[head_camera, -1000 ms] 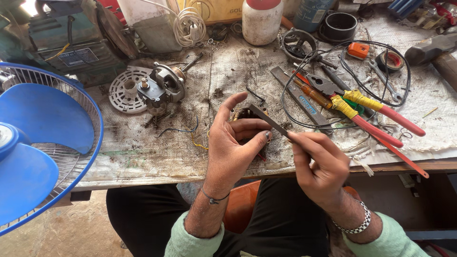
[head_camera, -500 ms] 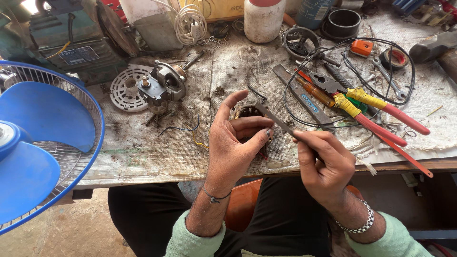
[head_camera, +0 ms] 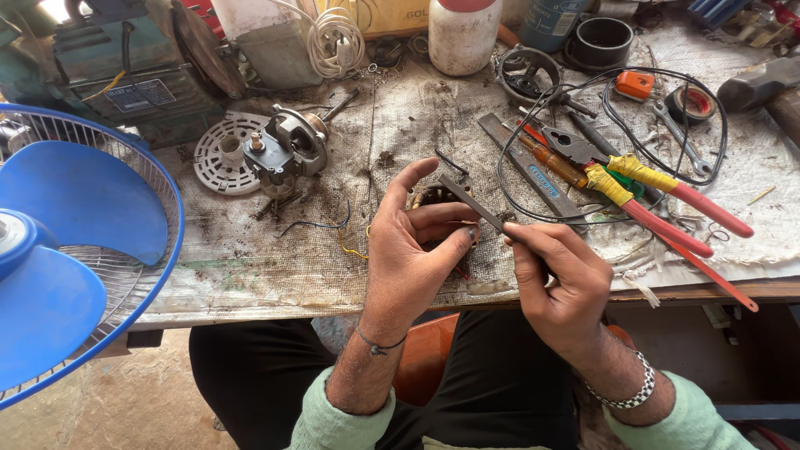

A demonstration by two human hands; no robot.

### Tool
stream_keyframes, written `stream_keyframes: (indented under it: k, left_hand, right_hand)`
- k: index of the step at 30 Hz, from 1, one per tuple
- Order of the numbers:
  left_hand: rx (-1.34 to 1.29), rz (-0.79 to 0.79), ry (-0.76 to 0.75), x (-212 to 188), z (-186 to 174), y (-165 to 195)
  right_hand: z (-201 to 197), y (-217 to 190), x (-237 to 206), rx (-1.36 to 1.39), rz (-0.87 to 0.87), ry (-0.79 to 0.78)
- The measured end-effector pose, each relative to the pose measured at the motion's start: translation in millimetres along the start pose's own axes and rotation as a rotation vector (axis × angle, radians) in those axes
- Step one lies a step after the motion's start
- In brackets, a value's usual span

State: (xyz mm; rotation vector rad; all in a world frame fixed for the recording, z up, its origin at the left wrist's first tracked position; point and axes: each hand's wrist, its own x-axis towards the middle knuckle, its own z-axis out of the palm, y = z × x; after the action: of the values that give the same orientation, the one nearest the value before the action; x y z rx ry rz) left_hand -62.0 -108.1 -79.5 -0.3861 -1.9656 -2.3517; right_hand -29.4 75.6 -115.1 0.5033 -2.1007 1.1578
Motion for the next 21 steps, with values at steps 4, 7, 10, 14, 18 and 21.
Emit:
stream_keyframes:
  k: [4,7,10,14,18,21]
  left_hand:
    - [-0.010,0.002,-0.008,-1.1,0.5,0.0]
    - [0.007,0.008,-0.004,-0.7,1.0,0.0]
    - [-0.012,0.004,0.002,0.1,0.8,0.5]
    - [0.002,-0.013,0.011,-2.2,1.7,1.6]
    - [0.046,0.000,0.014,-1.8,3.0,1.2]
    - [0.011,0.006,0.008,-1.1,1.7,1.1]
  right_hand:
    - [1.1,0.2,0.1,-0.018,-0.015,0.008]
    - [-0.7,-0.8,-1.7,-0.017,0.036,0.049]
    - [-1.2,-1.2,-1.5,-0.029,0.076,0.053]
    - [1.7,-0.3,1.8,-0.017,-0.029,-0.010]
    - [0.9,-0.7,1.4,-0.014,-0.044,-0.014]
    - [-1.3,-1.7,-0.3,0.022,0.084,0.053]
